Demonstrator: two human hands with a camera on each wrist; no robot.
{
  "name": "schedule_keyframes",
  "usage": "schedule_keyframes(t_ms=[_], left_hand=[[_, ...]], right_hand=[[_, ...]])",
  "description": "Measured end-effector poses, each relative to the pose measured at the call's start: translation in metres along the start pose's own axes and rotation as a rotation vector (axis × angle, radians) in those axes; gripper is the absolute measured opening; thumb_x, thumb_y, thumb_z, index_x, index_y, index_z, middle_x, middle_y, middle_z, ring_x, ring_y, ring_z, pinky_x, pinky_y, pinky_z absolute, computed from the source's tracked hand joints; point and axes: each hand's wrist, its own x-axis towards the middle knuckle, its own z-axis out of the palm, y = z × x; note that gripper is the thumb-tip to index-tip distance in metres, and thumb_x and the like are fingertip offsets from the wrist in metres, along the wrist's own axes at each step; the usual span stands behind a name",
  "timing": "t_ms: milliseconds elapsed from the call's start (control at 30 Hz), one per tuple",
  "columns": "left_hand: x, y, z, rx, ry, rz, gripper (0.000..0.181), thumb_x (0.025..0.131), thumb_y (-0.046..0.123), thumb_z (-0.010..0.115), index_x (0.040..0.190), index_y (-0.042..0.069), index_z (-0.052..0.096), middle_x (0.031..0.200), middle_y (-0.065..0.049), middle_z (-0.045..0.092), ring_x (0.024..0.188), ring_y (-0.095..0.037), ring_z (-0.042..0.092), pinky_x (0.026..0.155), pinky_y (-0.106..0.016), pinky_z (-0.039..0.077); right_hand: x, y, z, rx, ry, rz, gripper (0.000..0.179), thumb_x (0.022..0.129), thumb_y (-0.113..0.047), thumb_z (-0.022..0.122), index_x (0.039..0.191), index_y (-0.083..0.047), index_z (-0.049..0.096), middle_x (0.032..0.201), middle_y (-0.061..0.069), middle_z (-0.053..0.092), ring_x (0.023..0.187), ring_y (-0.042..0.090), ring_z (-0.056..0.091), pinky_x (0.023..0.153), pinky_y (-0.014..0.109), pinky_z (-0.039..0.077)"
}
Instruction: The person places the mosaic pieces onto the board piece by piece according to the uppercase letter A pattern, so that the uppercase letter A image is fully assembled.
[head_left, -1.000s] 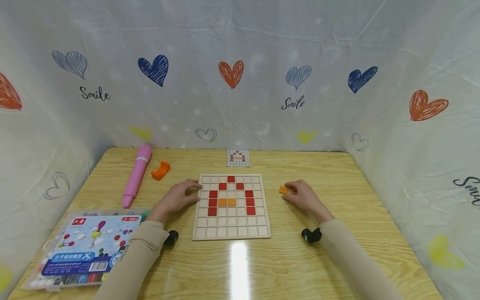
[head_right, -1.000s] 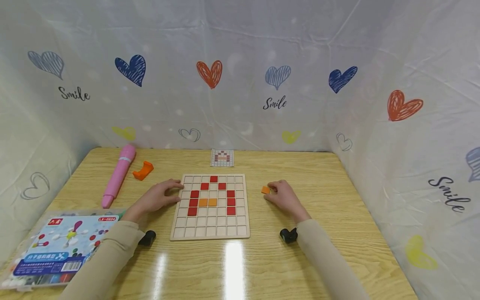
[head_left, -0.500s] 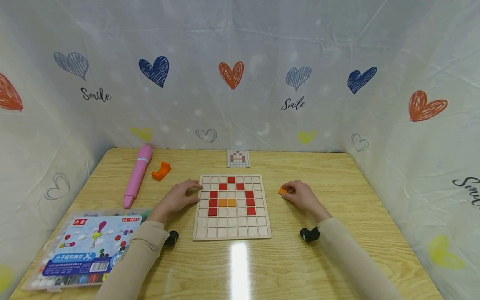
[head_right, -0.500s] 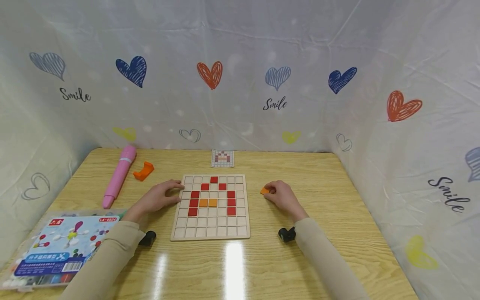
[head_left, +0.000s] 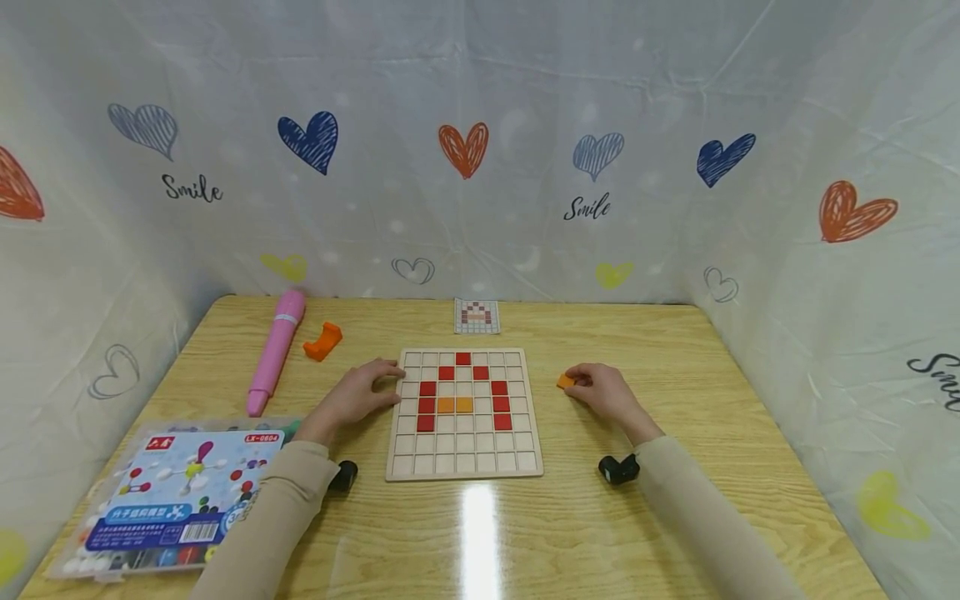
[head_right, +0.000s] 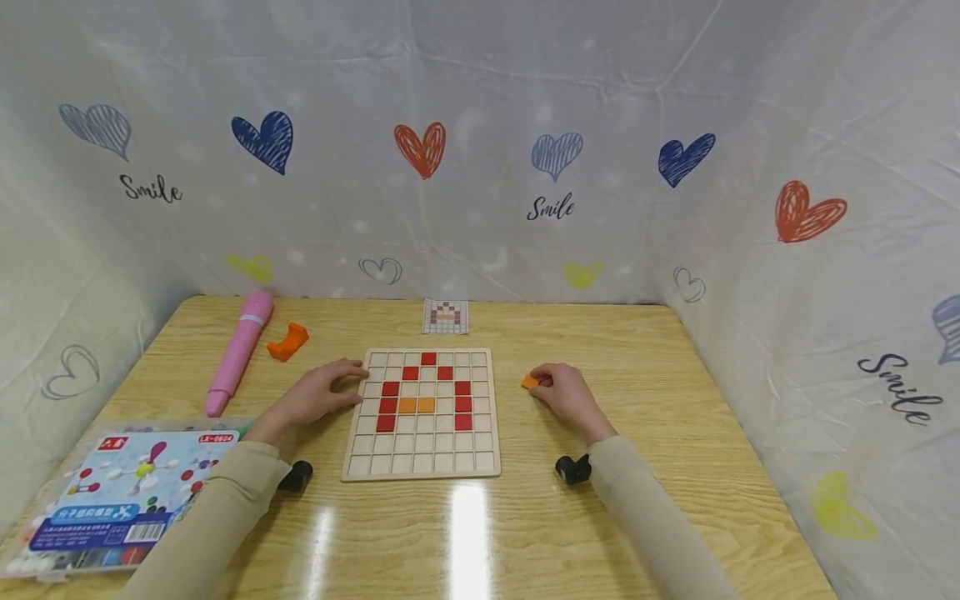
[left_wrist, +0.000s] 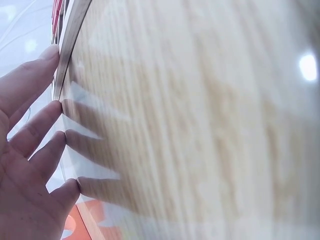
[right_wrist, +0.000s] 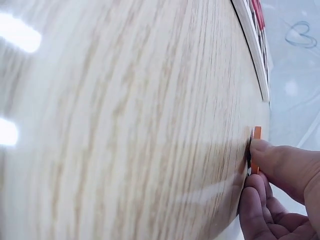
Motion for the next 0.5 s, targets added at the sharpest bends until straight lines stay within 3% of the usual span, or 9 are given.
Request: schedule_keyframes(t_ms=[233,500], left_hand=[[0.0,0.001,0.0,0.001,-0.005,-0.002,0.04,0.095,0.016,0.069,0.133,0.003,0.061,0.154,-0.023,0.043,0.149,-0.049,0.024,0.121,-0.066,0.014],[-0.002,0.003,-0.001,-0.009,-0.007,0.012,0.04,0.095,0.014,0.069,0.132,0.002,0.061,0.154,-0.024,0.043,0.148,-0.049,0.025,0.121,-0.066,0.013]], right_hand=[[-0.002,-0.006,0.001,0.038,0.008,0.037,0.034,0.095,-0.013,0.068,0.125,0.004,0.067,0.122,0.021,0.069,0.105,0.032,0.069,0.094,0.047,0.055],[-0.008,-0.027,0.001,0.15,0.017,0.019,0.033,0.095,-0.015,0.069,0.127,-0.004,0.068,0.126,0.019,0.061,0.108,0.032,0.069,0.092,0.045,0.057]])
